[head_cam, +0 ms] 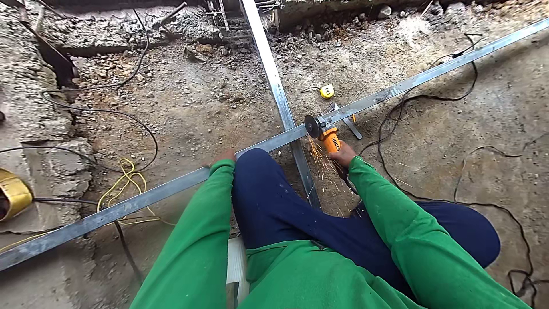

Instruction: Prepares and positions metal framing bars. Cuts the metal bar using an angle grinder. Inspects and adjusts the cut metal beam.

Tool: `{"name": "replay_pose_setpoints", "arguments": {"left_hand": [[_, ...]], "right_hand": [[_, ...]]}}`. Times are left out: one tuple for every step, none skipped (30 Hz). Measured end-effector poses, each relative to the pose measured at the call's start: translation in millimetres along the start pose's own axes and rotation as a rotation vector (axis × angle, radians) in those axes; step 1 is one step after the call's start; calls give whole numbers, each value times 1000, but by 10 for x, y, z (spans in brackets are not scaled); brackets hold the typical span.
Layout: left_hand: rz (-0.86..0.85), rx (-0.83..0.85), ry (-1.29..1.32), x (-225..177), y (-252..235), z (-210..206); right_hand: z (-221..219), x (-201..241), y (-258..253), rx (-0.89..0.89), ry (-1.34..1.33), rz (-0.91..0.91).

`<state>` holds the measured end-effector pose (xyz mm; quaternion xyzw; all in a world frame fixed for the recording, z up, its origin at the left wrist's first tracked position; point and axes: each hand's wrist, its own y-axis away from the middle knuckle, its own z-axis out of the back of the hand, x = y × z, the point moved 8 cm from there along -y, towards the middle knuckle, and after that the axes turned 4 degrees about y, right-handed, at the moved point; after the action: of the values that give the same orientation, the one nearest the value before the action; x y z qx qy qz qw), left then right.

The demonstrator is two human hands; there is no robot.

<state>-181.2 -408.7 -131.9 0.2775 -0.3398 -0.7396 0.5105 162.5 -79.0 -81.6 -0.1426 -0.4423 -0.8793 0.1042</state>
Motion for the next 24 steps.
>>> {"name": "replay_pose_setpoints", "arguments": {"left_hand": [[0, -2, -2, 3, -8, -4], [-1, -7, -7, 8, -18, -10], [-1, -10, -10, 13, -31, -18], [-2, -11, -13, 21, -48, -26], [-2, -12, -14, 27, -62, -33], [-2, -13, -14, 27, -63, -34], [-3, -13, -13, 25, -56, -32], [-4, -13, -11, 20, -42, -27], [-5, -11, -9, 19, -34, -26], [-7, -9, -8, 15, -23, -23], [-9, -6, -7, 10, -12, -18], [-9, -3, -4, 7, -5, -13], [-10, -3, -6, 7, -5, -12], [-13, -5, -7, 10, -13, -14], [-13, -8, -8, 14, -18, -13], [-14, -9, -7, 13, -18, -10], [-12, -12, -5, 10, -19, -6], [-11, -12, -5, 7, -12, 1], [-11, -13, -3, 7, -3, 3], [-12, -13, -4, 9, -3, -2], [-12, -12, -8, 9, 2, -6], [-13, -7, -17, -3, 26, 2], [-11, -2, -25, -11, 42, 8], [-9, -1, -31, -8, 41, 8]], "right_hand": [[3, 22, -1, 10, -6, 4], [3, 30, -6, 9, -10, 7], [7, 41, -1, 11, -12, 10], [10, 42, -3, 11, -14, 10], [10, 28, -13, 10, -7, 8], [10, 12, -22, 8, 1, 3], [9, 5, -24, 3, 6, 0], [10, 19, -6, 1, 2, -1], [10, 33, 10, -2, -7, -2], [4, 29, 5, -10, -15, 0], [2, 33, -6, -12, -10, 7], [3, 47, -5, -8, -15, 12], [8, 63, 5, -9, -15, 14], [12, 69, 6, -8, -8, 13], [16, 66, 4, -11, 2, 9], [21, 60, 4, -16, 12, 2], [22, 54, -4, -16, 29, 0], [20, 50, -8, -14, 34, -2], [16, 45, -1, -13, 30, -5], [14, 38, 5, -9, 32, -9], [11, 24, 6, -11, 25, -8], [9, 6, 1, -18, 20, -5], [4, -2, -4, -18, 11, -3], [-6, -19, -23, -18, 19, -4]]}}
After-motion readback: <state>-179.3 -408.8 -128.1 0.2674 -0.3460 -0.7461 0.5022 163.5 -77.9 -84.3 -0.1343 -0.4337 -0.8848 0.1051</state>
